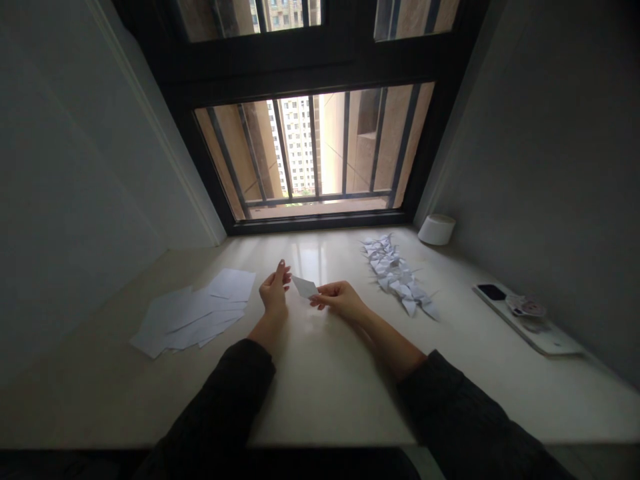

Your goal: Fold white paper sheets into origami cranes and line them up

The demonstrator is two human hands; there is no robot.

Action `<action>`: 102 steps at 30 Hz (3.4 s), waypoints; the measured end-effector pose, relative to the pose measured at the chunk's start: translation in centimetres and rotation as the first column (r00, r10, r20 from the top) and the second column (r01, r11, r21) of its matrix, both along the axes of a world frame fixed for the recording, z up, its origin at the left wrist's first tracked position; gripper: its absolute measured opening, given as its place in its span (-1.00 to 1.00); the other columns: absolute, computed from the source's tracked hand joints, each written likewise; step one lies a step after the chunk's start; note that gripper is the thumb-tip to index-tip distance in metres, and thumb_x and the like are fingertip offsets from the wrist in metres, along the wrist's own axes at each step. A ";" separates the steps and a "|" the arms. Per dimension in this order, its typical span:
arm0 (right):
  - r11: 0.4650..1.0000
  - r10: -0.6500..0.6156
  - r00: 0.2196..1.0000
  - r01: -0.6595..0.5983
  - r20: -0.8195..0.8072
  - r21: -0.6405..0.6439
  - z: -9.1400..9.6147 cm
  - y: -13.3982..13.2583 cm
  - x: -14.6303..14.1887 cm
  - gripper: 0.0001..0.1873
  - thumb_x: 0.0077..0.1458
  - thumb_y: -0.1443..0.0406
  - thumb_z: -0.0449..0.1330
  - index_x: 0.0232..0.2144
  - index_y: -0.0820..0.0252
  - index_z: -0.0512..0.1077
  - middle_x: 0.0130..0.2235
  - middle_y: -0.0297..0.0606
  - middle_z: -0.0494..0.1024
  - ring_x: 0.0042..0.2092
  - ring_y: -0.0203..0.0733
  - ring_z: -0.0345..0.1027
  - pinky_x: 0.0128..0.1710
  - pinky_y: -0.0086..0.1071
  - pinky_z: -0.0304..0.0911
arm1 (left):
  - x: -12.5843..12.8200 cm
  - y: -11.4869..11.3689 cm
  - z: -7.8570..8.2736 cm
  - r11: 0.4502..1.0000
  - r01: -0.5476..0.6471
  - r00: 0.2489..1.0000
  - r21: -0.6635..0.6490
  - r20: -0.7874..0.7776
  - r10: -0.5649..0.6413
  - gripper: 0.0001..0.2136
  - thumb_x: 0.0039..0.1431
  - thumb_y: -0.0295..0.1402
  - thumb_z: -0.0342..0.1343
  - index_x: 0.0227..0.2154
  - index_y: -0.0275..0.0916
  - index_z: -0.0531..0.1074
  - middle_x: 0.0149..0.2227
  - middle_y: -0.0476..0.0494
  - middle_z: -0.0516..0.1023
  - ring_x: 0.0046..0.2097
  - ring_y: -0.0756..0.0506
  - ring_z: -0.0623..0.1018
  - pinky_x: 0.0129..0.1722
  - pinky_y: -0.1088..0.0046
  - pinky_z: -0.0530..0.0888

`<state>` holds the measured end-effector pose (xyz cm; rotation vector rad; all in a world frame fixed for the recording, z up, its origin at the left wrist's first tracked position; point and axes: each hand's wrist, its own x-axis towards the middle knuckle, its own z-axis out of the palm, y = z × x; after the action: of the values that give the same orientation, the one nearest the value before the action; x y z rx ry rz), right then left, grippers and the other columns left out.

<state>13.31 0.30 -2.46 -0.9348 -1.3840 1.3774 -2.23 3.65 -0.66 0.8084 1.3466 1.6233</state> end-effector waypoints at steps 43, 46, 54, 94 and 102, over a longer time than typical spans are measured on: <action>0.926 -0.365 0.931 0.359 0.027 0.115 -1.1 0.9 0.5 -0.68 -0.02 0.05 0.15 -0.32 0.17 0.38 -0.48 -0.27 0.54 -0.50 -0.23 0.39 -0.42 -0.35 0.28 | 1.5 -0.8 -1.2 0.882 0.470 0.878 0.034 -0.121 -0.463 -0.62 -0.15 -0.07 0.25 -0.39 -0.31 0.56 -0.36 -0.22 0.58 -0.33 -0.09 0.54 -0.28 0.38 0.43; 0.933 -0.341 0.940 0.335 0.027 0.130 -1.3 1.0 0.4 -0.61 -0.05 0.06 0.19 -0.21 0.15 0.32 -0.50 -0.33 0.51 -0.47 -0.22 0.41 -0.41 -0.35 0.30 | 1.5 -0.9 -1.1 0.880 0.474 0.876 0.033 -0.116 -0.467 -0.62 -0.15 -0.07 0.25 -0.37 -0.30 0.57 -0.35 -0.21 0.58 -0.33 -0.09 0.54 -0.27 0.38 0.43; 0.939 -0.281 0.956 0.255 0.087 0.233 -1.5 1.1 0.4 -0.53 -0.08 0.12 0.24 -0.11 0.15 0.34 -0.49 -0.36 0.47 -0.43 -0.26 0.39 -0.41 -0.40 0.26 | 1.4 -0.8 -1.0 0.893 0.450 0.892 0.030 -0.062 -0.447 -0.59 -0.16 -0.08 0.25 -0.31 -0.31 0.56 -0.34 -0.20 0.58 -0.31 -0.09 0.54 -0.26 0.37 0.45; 0.910 -0.387 0.921 0.374 0.041 0.179 -0.4 0.4 0.5 -0.69 -0.21 0.04 0.31 -0.50 0.15 0.52 -0.28 -0.24 0.51 -0.28 -0.19 0.37 -0.31 -0.35 0.23 | 0.8 -0.4 -0.1 0.745 0.652 0.758 0.140 -0.102 -0.644 -0.43 -0.19 -0.36 0.32 -0.03 -0.28 0.35 -0.27 -0.17 0.56 -0.23 -0.10 0.53 -0.15 0.33 0.40; 0.911 -0.378 0.925 0.369 0.019 0.182 -0.6 1.0 1.2 -0.70 -0.29 0.07 0.36 -0.52 0.15 0.54 -0.35 -0.26 0.49 -0.31 -0.19 0.37 -0.37 -0.37 0.23 | 0.1 0.3 0.2 0.703 0.704 0.708 0.103 -0.178 -0.683 -0.47 -0.24 -0.38 0.35 -0.12 -0.32 0.38 -0.30 -0.17 0.56 -0.27 -0.10 0.55 -0.15 0.28 0.43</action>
<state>14.47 1.34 -3.07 -1.0601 -1.2618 0.9320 -2.14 3.99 -0.43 1.3497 0.8143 1.0783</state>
